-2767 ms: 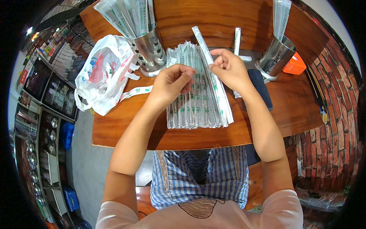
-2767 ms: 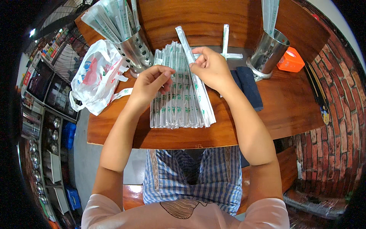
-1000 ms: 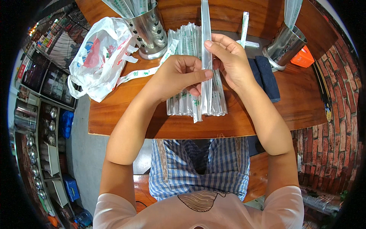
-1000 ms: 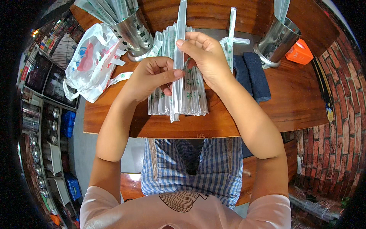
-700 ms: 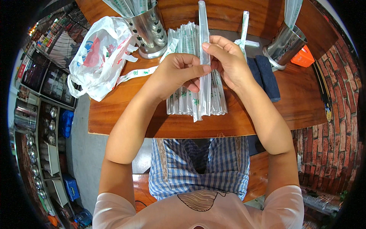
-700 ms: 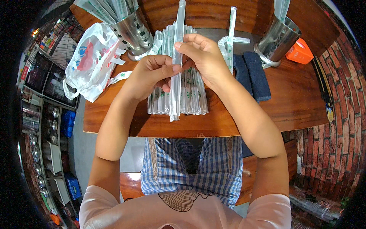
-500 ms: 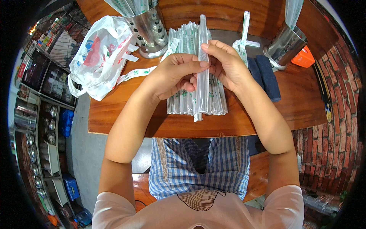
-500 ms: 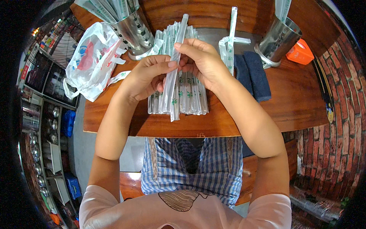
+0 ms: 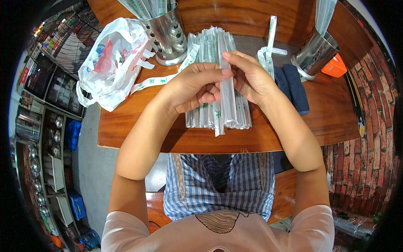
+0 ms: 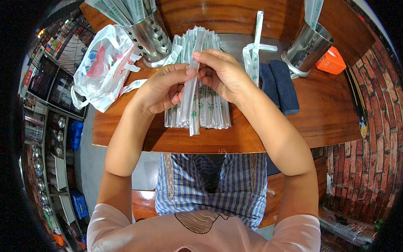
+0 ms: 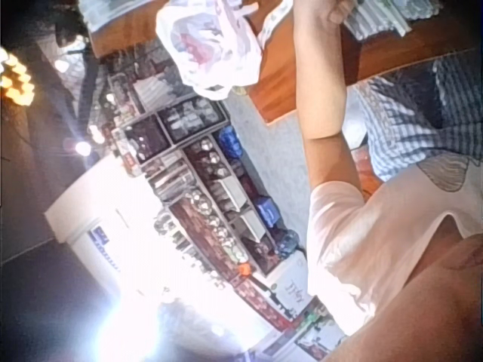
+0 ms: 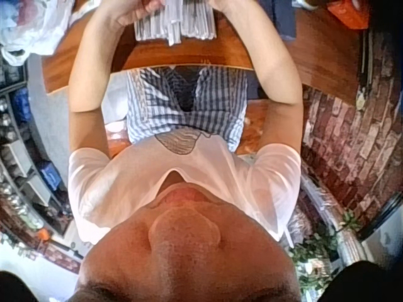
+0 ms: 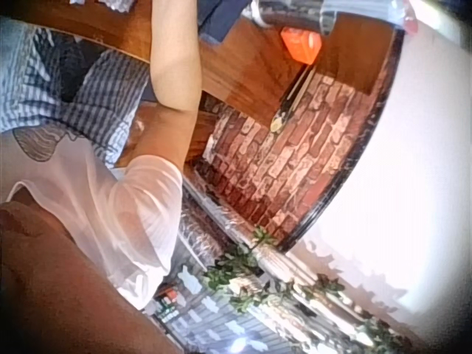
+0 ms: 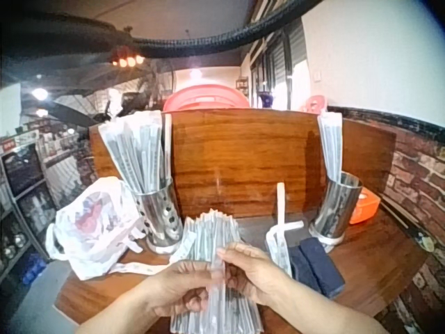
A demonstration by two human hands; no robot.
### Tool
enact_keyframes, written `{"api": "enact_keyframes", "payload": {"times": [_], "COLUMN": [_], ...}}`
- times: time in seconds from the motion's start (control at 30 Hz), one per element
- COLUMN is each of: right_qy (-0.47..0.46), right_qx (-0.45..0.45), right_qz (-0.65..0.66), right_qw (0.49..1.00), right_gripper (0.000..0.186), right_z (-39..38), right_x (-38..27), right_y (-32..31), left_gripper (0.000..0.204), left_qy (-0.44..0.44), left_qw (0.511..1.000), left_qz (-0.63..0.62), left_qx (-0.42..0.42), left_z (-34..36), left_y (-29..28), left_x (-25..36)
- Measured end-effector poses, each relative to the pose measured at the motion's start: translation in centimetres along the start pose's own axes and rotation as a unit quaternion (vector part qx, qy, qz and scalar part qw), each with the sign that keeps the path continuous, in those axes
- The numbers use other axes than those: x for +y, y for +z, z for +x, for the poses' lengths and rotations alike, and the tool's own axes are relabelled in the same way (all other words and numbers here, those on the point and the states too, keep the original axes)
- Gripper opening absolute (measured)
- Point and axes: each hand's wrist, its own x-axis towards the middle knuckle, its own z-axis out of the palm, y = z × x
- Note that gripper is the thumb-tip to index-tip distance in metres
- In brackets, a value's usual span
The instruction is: The person sits at a wooden table and repeatedly wraps pairs of black chopsticks in thin, printed paper sleeves. They pick up a pair of chopsticks, slide them into a wrapper, and place the finished bundle into a metal container. The process is repeated continuously throughout the clip.
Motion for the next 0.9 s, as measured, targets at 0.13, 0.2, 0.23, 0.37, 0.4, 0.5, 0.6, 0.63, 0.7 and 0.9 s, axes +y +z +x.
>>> {"api": "enact_keyframes", "payload": {"times": [0.13,0.2,0.23,0.37,0.4,0.5,0.6,0.63,0.7,0.9], "right_qy": [-0.047,-0.071,-0.084,-0.111,-0.111,-0.129,-0.262,-0.322,-0.501,-0.736], "right_qx": [0.016,0.013,0.017,0.029,0.026,0.046,0.075,0.085,0.160,0.349], "right_qz": [-0.046,-0.106,-0.116,-0.141,-0.129,-0.120,-0.121,-0.122,-0.100,-0.175], "right_qw": [0.998,0.992,0.990,0.983,0.985,0.983,0.954,0.935,0.845,0.553], "right_gripper": [0.025,0.025,0.024,0.022,0.022,0.018,0.012,0.010,0.015,0.021], "right_z": [-0.4,-0.7,-0.8,-1.2,-1.2,-1.8,-1.7,-1.9,-3.0,-8.5], "right_x": [-0.5,-1.3,-1.6,-3.1,-3.3,-3.9,-5.3,-6.1,-8.7,-16.8], "right_y": [0.2,-0.2,-0.1,-0.6,-0.7,-0.3,-1.1,-1.2,-2.6,-4.2], "left_gripper": [0.022,0.022,0.021,0.015,0.015,0.016,0.018,0.019,0.021,0.024], "left_qy": [0.022,0.039,0.039,0.013,0.004,0.017,0.065,0.090,0.142,0.237], "left_qw": [0.993,0.977,0.969,0.964,0.961,0.953,0.967,0.960,0.937,0.817], "left_qz": [0.118,0.208,0.243,0.258,0.266,0.281,0.242,0.265,0.306,0.497], "left_qx": [0.002,0.008,0.000,-0.069,-0.072,-0.109,-0.056,-0.008,0.089,0.173], "left_z": [0.0,-0.3,-0.5,-0.7,-0.8,-0.9,-0.4,-0.3,0.2,0.8], "left_y": [0.3,0.9,1.0,1.4,1.5,1.1,0.9,0.7,0.3,-0.5], "left_x": [-0.2,-0.3,-0.3,-0.2,-0.1,-0.2,-0.5,-0.6,-0.7,-1.4]}}
